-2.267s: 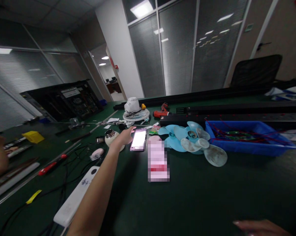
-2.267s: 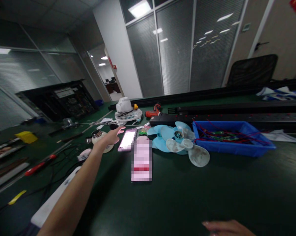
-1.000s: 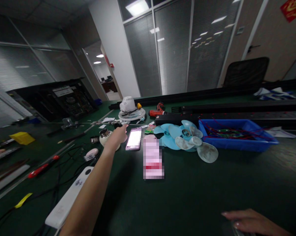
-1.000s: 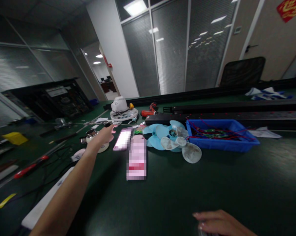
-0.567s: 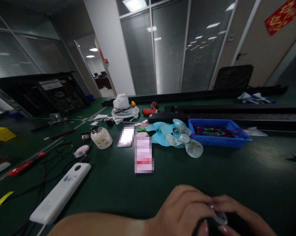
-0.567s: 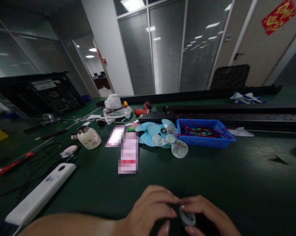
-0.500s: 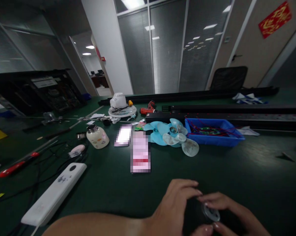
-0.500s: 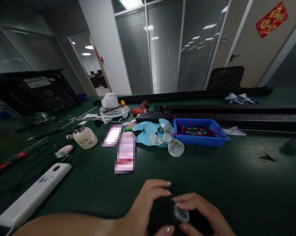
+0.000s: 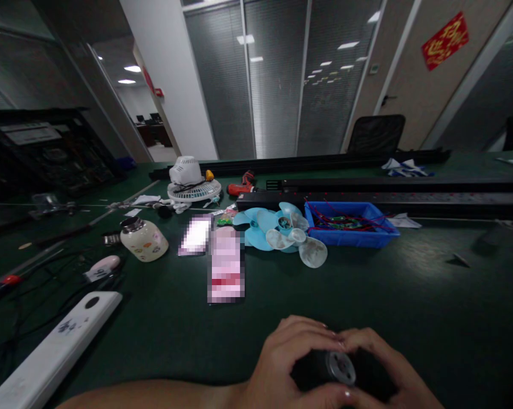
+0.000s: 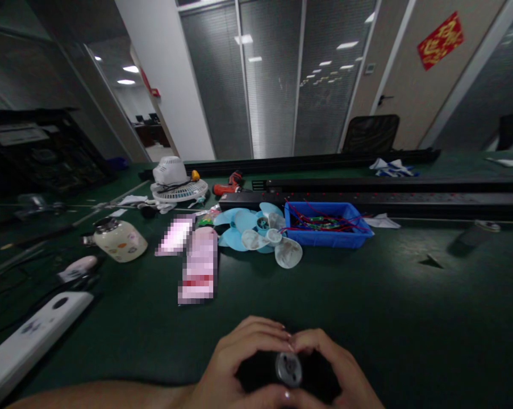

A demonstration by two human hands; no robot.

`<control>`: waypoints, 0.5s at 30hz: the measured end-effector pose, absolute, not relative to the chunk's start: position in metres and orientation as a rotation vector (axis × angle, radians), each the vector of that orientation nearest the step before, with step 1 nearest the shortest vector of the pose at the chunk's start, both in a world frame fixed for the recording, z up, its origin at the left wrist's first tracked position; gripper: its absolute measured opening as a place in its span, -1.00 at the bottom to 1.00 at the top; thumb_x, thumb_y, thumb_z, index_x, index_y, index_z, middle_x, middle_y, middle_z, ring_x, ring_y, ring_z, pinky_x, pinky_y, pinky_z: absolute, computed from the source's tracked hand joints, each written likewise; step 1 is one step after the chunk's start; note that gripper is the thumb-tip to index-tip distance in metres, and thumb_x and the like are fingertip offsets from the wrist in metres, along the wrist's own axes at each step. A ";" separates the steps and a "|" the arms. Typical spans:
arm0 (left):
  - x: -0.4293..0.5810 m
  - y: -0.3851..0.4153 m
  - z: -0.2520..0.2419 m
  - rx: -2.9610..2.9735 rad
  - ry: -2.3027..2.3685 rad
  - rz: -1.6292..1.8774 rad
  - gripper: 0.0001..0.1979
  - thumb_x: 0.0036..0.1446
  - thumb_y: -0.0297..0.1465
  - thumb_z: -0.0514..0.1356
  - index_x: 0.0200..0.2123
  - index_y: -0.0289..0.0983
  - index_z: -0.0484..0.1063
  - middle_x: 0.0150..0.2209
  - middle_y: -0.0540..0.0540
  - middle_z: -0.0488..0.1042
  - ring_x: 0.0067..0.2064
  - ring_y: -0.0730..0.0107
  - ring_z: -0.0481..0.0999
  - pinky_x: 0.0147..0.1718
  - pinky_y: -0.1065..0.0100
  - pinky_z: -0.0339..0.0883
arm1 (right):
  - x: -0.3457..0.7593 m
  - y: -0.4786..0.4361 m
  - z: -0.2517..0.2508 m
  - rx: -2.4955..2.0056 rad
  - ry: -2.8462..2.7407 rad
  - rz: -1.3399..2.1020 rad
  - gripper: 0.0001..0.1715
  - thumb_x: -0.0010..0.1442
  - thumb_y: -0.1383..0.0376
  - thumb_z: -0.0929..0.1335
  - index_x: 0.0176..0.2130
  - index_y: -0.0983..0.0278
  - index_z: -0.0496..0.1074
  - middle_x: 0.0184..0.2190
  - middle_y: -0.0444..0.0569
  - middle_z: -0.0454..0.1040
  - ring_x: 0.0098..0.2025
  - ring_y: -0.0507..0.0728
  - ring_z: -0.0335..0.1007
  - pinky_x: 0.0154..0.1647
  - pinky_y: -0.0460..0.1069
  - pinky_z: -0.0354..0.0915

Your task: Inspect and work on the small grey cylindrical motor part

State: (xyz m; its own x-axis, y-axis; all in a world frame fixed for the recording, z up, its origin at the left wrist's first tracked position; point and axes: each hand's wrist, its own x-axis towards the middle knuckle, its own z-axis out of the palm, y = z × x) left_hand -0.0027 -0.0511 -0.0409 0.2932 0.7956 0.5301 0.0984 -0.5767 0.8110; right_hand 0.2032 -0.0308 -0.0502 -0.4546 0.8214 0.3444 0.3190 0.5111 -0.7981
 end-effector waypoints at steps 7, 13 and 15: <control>-0.001 -0.046 -0.026 1.794 0.921 1.223 -0.81 -0.03 -0.47 0.43 -0.27 -0.20 0.64 -0.19 -0.15 0.62 -0.06 0.20 0.53 -0.07 0.21 0.41 | 0.201 -0.032 -0.048 -0.980 -2.058 1.014 -0.48 -0.06 0.40 0.51 -0.08 0.14 0.43 -0.20 -0.11 0.58 -0.14 0.12 0.57 -0.14 -0.13 0.48; -0.005 -0.042 -0.014 1.905 0.899 1.216 -0.87 0.04 -0.45 0.39 -0.28 -0.26 0.64 -0.15 -0.19 0.55 -0.03 0.19 0.46 -0.06 0.22 0.37 | 0.199 -0.032 -0.049 -1.034 -2.078 1.072 -0.64 -0.01 0.36 0.50 -0.16 0.17 0.49 -0.26 -0.12 0.59 -0.20 0.11 0.57 -0.17 -0.11 0.48; -0.016 -0.042 -0.012 1.968 0.941 1.233 -0.85 0.09 -0.45 0.35 -0.22 -0.24 0.63 -0.19 -0.16 0.53 -0.07 0.23 0.45 -0.11 0.24 0.36 | 0.200 -0.031 -0.049 -1.030 -2.096 1.073 -0.62 -0.03 0.36 0.51 -0.16 0.16 0.50 -0.27 -0.13 0.60 -0.20 0.11 0.58 -0.16 -0.12 0.48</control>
State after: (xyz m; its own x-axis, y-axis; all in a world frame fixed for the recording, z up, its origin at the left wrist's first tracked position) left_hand -0.0158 -0.0421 -0.0120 0.3085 0.8246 0.4742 0.2398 -0.5498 0.8001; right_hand 0.2003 -0.0310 -0.0489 -0.5453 0.8275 0.1335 0.3754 0.3835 -0.8438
